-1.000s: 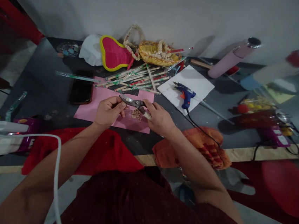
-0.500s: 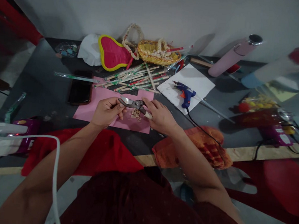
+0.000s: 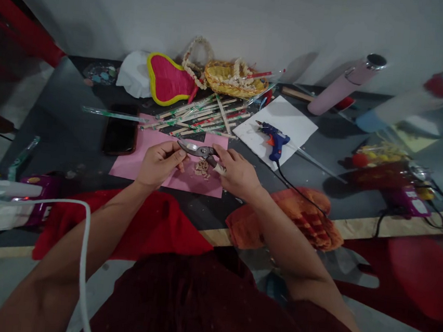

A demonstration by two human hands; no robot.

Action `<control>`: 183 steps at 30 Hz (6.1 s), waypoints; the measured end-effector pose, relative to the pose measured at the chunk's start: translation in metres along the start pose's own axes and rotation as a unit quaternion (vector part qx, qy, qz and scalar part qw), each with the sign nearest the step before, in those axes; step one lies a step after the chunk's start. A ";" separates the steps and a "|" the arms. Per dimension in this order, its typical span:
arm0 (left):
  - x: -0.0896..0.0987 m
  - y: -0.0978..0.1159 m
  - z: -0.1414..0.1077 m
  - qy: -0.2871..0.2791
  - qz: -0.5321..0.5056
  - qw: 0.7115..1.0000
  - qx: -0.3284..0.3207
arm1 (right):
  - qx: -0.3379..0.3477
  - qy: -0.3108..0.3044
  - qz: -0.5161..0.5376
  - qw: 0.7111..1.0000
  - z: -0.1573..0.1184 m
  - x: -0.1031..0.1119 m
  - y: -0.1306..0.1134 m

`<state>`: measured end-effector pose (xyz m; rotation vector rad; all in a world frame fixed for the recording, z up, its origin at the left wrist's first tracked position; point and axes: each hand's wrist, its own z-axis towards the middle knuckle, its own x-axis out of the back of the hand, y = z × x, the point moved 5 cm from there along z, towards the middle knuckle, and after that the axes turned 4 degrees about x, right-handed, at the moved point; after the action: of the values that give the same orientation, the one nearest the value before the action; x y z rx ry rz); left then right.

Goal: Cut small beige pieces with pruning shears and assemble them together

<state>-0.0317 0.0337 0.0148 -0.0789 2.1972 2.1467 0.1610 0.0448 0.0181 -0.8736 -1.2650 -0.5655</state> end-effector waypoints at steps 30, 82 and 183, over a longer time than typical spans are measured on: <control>0.000 -0.006 0.000 -0.004 -0.052 0.998 0.035 | 0.022 -0.003 -0.004 1.000 0.000 0.000 -0.001; -0.010 -0.001 -0.008 -0.084 -0.199 0.962 0.165 | 0.080 0.001 0.011 0.997 0.002 0.002 0.009; -0.032 -0.010 -0.020 -0.205 0.238 0.949 0.027 | 0.029 -0.008 0.589 0.808 0.002 -0.015 -0.021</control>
<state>0.0012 0.0128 0.0079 0.9027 2.1680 2.0442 0.1402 0.0330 0.0091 -1.3971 -0.5300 0.4840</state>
